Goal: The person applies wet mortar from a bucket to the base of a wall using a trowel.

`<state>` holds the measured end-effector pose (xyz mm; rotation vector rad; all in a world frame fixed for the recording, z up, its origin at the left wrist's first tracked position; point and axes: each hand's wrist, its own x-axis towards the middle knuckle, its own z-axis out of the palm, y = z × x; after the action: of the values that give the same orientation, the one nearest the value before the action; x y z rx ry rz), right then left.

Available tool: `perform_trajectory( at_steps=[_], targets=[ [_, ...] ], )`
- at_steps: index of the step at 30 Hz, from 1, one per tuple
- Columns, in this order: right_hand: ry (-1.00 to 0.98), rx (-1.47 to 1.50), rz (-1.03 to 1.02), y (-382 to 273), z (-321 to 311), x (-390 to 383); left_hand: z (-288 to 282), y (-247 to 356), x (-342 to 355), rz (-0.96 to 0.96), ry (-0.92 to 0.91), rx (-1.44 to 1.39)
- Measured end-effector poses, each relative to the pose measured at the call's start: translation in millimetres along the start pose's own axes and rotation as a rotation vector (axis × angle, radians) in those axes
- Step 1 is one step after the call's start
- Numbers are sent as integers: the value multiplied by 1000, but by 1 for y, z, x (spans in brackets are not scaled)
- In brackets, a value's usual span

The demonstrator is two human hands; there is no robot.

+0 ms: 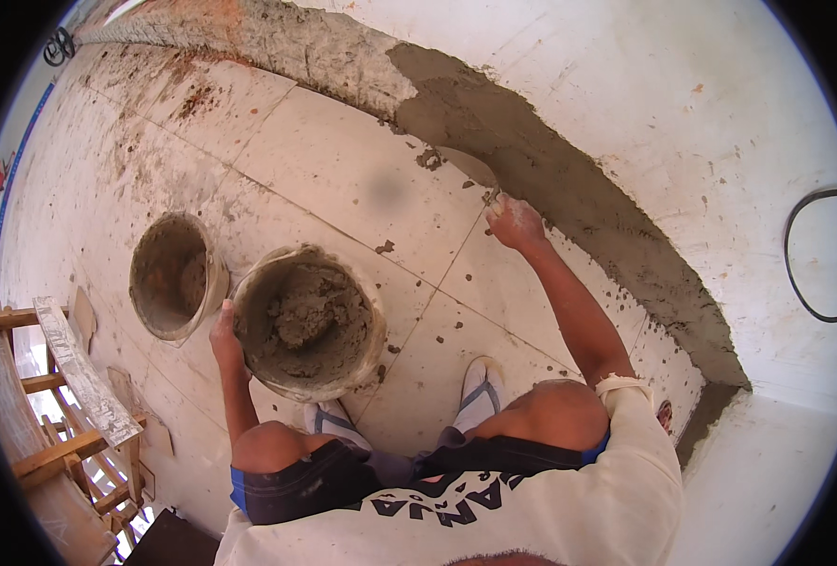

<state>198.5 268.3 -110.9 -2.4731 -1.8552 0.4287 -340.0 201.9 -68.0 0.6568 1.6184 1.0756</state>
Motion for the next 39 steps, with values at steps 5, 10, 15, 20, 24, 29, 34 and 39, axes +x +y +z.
perform_trajectory(
  at_steps=[5,10,15,20,24,29,34,39],
  targets=[
    [-176,-14,-14,-21,7,17,-5,-7,1,25,-17,-38],
    [-328,35,-258,-44,-15,-20,-11,-10,3,43,4,31],
    [-191,80,-93,-33,-1,-1,-11,-8,3,-2,7,4],
    [-182,32,-178,-45,24,-10,-11,-7,2,21,14,39],
    [-232,-30,-156,-62,34,-1,-7,-4,-2,0,-11,-11],
    [-90,-23,-45,-39,33,51,-4,-4,0,29,10,16],
    [-54,-15,15,-25,18,52,-11,-9,2,14,16,-22],
    [2,-21,102,2,13,23,-10,-9,1,71,-22,-16]
  ],
)
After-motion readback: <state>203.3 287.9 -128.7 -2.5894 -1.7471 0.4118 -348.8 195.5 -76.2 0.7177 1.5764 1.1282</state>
